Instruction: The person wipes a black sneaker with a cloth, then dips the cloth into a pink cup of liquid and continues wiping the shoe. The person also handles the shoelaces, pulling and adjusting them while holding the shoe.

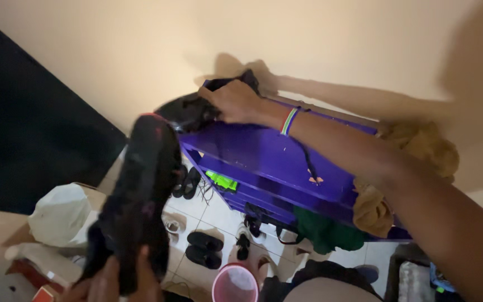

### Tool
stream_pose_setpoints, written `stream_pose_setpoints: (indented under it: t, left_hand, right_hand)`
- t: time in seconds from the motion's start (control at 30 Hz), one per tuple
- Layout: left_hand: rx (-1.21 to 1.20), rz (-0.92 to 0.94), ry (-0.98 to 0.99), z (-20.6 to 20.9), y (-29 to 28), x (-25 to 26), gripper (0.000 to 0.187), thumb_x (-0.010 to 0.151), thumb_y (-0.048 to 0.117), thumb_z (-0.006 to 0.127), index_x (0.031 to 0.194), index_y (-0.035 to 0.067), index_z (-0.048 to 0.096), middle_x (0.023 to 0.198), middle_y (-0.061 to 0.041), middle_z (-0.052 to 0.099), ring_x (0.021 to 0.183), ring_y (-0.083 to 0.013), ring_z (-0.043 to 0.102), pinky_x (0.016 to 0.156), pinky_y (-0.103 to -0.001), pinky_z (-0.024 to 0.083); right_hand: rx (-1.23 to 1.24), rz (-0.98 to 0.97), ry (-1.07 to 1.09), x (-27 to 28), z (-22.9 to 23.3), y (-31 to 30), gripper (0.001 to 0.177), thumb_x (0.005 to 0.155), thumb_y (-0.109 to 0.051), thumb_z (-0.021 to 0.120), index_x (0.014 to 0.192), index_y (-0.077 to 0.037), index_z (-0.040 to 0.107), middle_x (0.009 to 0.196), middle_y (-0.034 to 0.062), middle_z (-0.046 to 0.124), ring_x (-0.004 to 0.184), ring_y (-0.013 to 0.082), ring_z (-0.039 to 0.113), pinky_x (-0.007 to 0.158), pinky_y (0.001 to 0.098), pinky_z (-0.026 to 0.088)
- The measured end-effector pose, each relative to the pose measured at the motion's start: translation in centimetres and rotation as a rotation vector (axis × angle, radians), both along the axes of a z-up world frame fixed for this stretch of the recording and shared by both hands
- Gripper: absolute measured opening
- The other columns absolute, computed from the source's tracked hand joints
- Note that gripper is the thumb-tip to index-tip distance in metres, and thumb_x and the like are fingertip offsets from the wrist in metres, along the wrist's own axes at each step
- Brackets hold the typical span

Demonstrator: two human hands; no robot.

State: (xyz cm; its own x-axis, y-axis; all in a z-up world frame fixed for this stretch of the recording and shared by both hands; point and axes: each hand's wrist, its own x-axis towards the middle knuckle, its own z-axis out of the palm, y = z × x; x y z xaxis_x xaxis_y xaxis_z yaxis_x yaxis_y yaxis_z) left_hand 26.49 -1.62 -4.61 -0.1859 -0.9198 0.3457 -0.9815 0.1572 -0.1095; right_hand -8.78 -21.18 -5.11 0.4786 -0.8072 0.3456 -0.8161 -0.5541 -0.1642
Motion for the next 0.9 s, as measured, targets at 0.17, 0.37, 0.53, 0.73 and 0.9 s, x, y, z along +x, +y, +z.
stream_pose_setpoints:
  t: [0.17, 0.37, 0.53, 0.73, 0.9]
  left_hand:
    - [-0.069, -0.032, 0.336, -4.2, 1.8, 0.6, 0.038, 0.069, 0.032, 0.077, 0.091, 0.004, 0.064, 0.088, -0.017, 0.056, 0.089, -0.0351, 0.053, 0.081, -0.044, 0.048]
    - [-0.369, -0.602, 0.080, -2.4, 1.5, -0.1, 0.021, 0.070, 0.029, 0.071, 0.081, 0.013, 0.066, 0.077, -0.016, 0.057, 0.072, -0.0351, 0.050, 0.072, -0.057, 0.042]
    - [-0.407, -0.649, 0.131, -3.5, 0.4, -1.0, 0.012, 0.072, 0.024, 0.070, 0.079, 0.015, 0.066, 0.076, -0.015, 0.061, 0.069, -0.0321, 0.051, 0.076, -0.057, 0.041]
    - [0.387, -0.116, 0.225, -10.3, -0.9, 3.0, 0.032, 0.068, 0.036, 0.071, 0.085, 0.009, 0.070, 0.077, -0.012, 0.065, 0.064, -0.0264, 0.062, 0.080, -0.040, 0.050]
    - [0.009, -0.206, 0.454, -18.3, 0.4, 4.2, 0.033, 0.069, 0.034, 0.071, 0.087, 0.006, 0.068, 0.081, -0.011, 0.066, 0.082, -0.0312, 0.064, 0.101, -0.049, 0.042]
  right_hand:
    - [-0.184, 0.493, 0.063, -4.3, 0.0, -1.7, 0.050, 0.062, -0.013, 0.073, 0.105, -0.004, 0.050, 0.083, 0.0134, 0.057, 0.086, 0.0315, 0.057, 0.093, 0.0445, 0.038]
    - [-0.156, 0.340, 0.192, -5.0, 0.8, -0.7, 0.061, 0.051, -0.016, 0.077, 0.105, -0.006, 0.051, 0.097, 0.0111, 0.054, 0.103, 0.0298, 0.051, 0.106, 0.0493, 0.030]
    - [-0.202, 0.070, -0.041, -7.2, 0.3, 3.4, 0.076, 0.056, -0.002, 0.063, 0.129, -0.005, 0.043, 0.117, 0.0163, 0.050, 0.111, 0.0332, 0.048, 0.098, 0.0462, 0.036]
    - [0.077, 0.046, 0.364, -12.1, -2.2, 8.3, 0.034, 0.072, -0.009, 0.058, 0.106, -0.010, 0.059, 0.105, 0.0088, 0.056, 0.101, 0.0262, 0.051, 0.082, 0.0407, 0.044]
    - [-0.084, 0.029, 0.516, -13.1, -3.2, 9.3, 0.010, 0.085, -0.017, 0.057, 0.089, -0.008, 0.059, 0.088, 0.0080, 0.058, 0.091, 0.0269, 0.056, 0.081, 0.0380, 0.050]
